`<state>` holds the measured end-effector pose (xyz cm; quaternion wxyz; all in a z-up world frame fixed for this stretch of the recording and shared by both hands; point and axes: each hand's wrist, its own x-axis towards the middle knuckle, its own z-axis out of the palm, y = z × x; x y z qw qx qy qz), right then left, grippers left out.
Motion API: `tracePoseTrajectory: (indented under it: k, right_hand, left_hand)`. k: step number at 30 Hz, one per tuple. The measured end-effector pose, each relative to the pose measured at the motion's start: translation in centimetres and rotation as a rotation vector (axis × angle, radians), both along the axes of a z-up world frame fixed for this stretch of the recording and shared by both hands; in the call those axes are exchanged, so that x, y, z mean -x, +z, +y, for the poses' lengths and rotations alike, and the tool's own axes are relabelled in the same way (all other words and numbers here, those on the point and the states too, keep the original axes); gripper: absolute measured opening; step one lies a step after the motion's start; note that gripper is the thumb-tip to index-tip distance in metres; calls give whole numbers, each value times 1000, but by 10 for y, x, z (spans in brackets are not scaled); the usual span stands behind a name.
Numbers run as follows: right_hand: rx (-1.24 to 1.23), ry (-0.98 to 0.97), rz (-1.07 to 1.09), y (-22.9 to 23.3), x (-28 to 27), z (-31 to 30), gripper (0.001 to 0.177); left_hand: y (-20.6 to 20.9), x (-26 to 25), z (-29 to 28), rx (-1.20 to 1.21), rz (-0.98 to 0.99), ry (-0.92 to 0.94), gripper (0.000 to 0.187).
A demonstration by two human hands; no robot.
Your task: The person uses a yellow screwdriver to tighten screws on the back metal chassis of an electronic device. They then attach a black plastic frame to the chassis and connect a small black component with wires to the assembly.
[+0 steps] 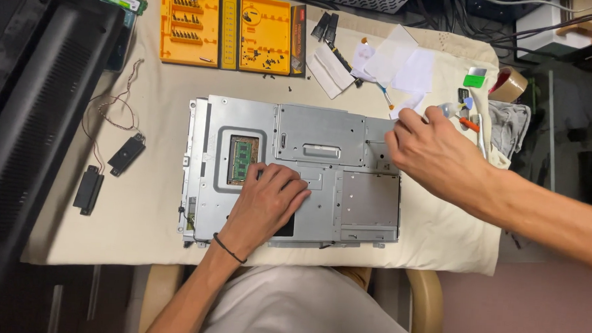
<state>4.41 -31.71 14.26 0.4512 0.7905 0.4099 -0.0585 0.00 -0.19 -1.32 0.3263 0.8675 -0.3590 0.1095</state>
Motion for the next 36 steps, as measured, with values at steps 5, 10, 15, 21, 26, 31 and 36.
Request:
tracePoseTrajectory:
  k: [5, 10, 15, 21, 26, 31, 36]
  right_hand:
    - [-38, -46, -48, 6, 9, 12, 28]
    - [-3, -21, -35, -1, 3, -4, 11]
    - [-37, -175, -15, 16, 14, 15, 38]
    - [-20, -44, -90, -6, 10, -17, 20]
    - [-67, -184, -35, 7, 17, 2, 38]
    - [-107, -75, -124, -17, 15, -24, 23]
    - [-228, -32, -187, -4, 18, -24, 18]
  left_hand:
    - [2, -1, 0, -2, 5, -4, 18]
    - [2, 0, 0, -3, 4, -3, 18]
    - [3, 0, 1, -15, 15, -9, 19]
    - [4, 0, 0, -26, 22, -6, 20]
    - [5, -1, 0, -35, 24, -5, 19]
    - [4, -1, 0, -51, 17, 1, 20]
    - [2, -1, 1, -50, 14, -2, 20]
